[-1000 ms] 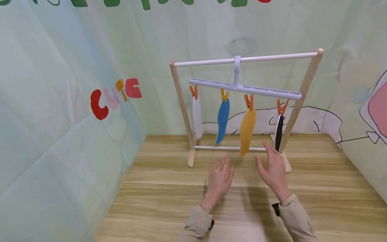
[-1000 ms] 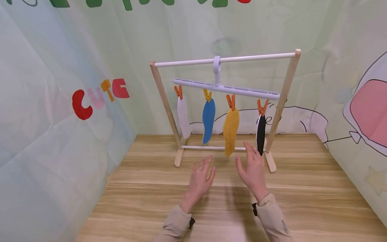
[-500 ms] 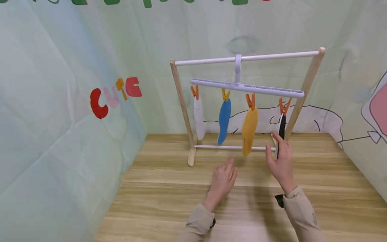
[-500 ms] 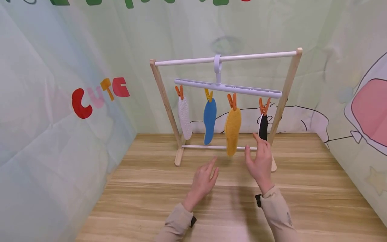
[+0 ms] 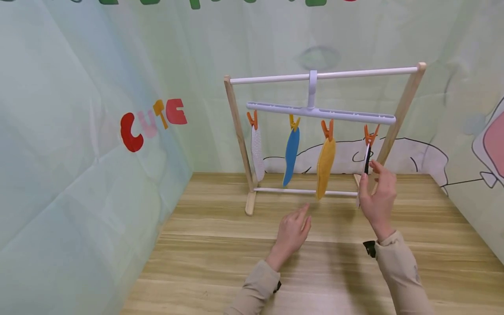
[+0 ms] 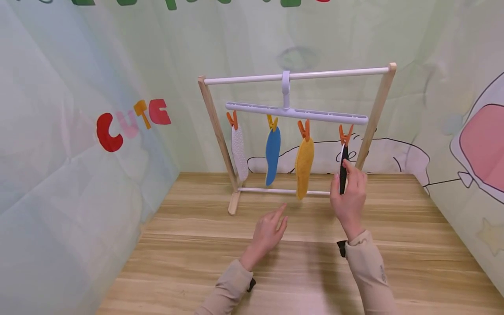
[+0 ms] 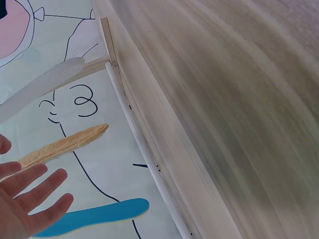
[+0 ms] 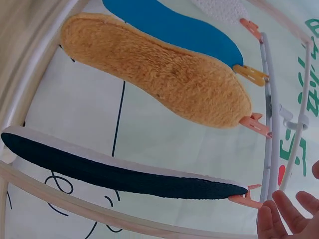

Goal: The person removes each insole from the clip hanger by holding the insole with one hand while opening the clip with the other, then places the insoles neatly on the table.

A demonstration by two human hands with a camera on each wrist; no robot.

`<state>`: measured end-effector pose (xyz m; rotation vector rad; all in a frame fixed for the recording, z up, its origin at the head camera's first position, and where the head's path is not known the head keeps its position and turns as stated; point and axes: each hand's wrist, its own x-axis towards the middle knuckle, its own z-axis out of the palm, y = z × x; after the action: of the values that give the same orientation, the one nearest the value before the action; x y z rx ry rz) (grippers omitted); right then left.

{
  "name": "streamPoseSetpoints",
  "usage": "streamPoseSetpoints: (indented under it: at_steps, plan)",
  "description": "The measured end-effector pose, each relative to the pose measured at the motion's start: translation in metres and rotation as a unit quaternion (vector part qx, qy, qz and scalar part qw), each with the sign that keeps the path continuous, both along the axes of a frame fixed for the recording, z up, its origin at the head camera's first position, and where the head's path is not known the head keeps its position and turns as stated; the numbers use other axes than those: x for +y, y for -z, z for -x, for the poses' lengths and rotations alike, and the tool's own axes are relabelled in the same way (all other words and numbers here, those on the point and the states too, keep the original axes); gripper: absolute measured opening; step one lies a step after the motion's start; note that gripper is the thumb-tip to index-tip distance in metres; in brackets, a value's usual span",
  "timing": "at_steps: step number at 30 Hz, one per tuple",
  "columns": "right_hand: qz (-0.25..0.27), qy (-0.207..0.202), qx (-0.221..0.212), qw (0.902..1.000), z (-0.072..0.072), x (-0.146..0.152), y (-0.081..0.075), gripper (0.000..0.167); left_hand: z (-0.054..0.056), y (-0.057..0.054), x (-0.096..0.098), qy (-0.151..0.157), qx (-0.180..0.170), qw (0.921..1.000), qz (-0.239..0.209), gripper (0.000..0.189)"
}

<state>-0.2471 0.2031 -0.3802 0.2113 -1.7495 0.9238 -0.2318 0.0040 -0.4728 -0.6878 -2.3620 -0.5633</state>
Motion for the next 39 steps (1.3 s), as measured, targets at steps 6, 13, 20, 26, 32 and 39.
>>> streamPoseSetpoints:
  at_steps: [6, 13, 20, 26, 32, 39]
  plan:
    - [0.033, 0.017, -0.005, 0.9993, 0.014, 0.013, -0.017, 0.034, 0.001, -0.001, 0.001, 0.000, -0.002, 1.0000, 0.000, 0.037]
    - [0.092, 0.028, -0.046, 0.9943, 0.026, 0.026, -0.035, 0.033, 0.001, -0.003, 0.002, 0.002, 0.002, 1.0000, 0.002, 0.036]
    - [0.104, 0.024, -0.113, 0.9879, 0.039, 0.034, -0.048, 0.037, 0.003, -0.003, 0.003, 0.008, -0.001, 1.0000, -0.003, 0.036]
    - [0.126, 0.000, -0.170, 0.9774, 0.052, 0.037, -0.061, 0.041, 0.003, -0.004, 0.004, 0.008, -0.001, 1.0000, -0.003, 0.035]
    - [0.127, -0.050, -0.240, 0.9612, 0.062, 0.042, -0.072, 0.050, 0.002, -0.004, 0.005, 0.013, -0.017, 0.9998, -0.005, 0.037]
    - [0.130, -0.092, -0.288, 0.9443, 0.079, 0.051, -0.078, 0.058, 0.000, -0.005, 0.005, 0.013, -0.012, 0.9998, -0.009, 0.037]
